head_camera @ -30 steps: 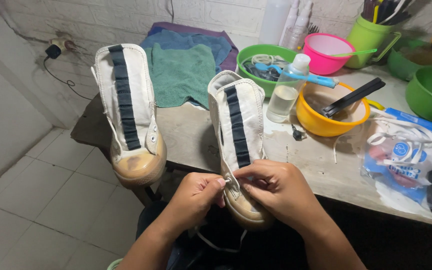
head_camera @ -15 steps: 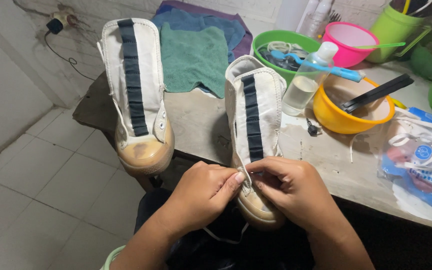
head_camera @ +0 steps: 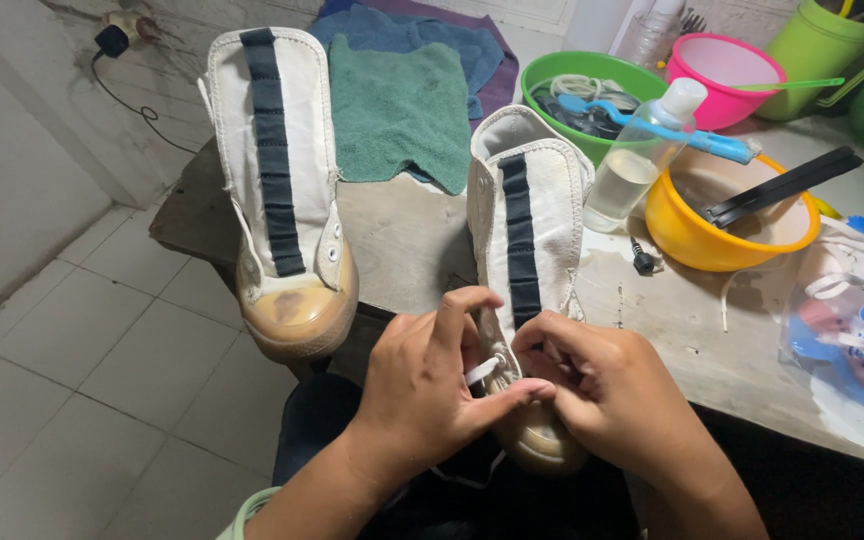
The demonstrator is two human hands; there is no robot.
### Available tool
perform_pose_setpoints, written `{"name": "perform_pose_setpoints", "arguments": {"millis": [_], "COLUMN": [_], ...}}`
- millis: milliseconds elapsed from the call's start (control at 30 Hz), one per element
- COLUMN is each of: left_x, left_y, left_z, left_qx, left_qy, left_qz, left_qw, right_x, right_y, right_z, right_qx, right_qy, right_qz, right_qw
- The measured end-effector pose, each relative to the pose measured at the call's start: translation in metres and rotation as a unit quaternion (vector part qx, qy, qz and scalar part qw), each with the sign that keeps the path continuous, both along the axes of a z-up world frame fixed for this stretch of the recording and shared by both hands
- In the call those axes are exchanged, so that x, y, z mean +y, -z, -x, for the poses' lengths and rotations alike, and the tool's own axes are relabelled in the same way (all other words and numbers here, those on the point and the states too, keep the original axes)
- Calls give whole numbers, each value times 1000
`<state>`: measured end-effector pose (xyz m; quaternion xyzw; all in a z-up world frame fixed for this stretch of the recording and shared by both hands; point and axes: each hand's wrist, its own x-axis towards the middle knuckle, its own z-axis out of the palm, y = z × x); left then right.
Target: The person laces a white high-top sneaker by threading a white shoelace through the eyelets from the bottom to the top. The person pulls the laces to tighten them and adjusts the fit while working on a single shoe.
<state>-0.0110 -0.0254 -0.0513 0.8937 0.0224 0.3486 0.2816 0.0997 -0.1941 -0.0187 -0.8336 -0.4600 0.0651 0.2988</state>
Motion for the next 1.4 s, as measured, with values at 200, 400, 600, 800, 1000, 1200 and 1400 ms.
{"name": "perform_pose_setpoints", "arguments": {"millis": [200, 400, 600, 800, 1000, 1200, 1400], "left_x": [0, -4, -4, -7, -10, -12, -5], "left_y": [-14, -10, -20, -32, -36, -29, -34], "left_z": [-2, -7, -7, -8, -6, -9, -14], "left_qx": [4, -11, -86, -114, -73, -37, 11], "left_qy": [64, 16, 26, 182, 241, 236, 286], "left_qz": [-24, -82, -122, 8, 100, 89, 81], "left_qw": [998, 996, 988, 977, 962, 967, 955], "right_x": [-3, -2, -9, -21, -22, -32, -21], "right_y": [5, 6, 2, -2, -3, -11, -16], "right_z": [0, 5, 12, 25, 33, 37, 46], "right_qx": [14, 188, 163, 53, 56, 259, 237], "right_qy": [15, 107, 153, 65, 96, 56, -25], "right_qz": [-66, -257, -344, -280, -294, -397, -449], "right_qw": [998, 942, 912, 956, 950, 878, 861]}}
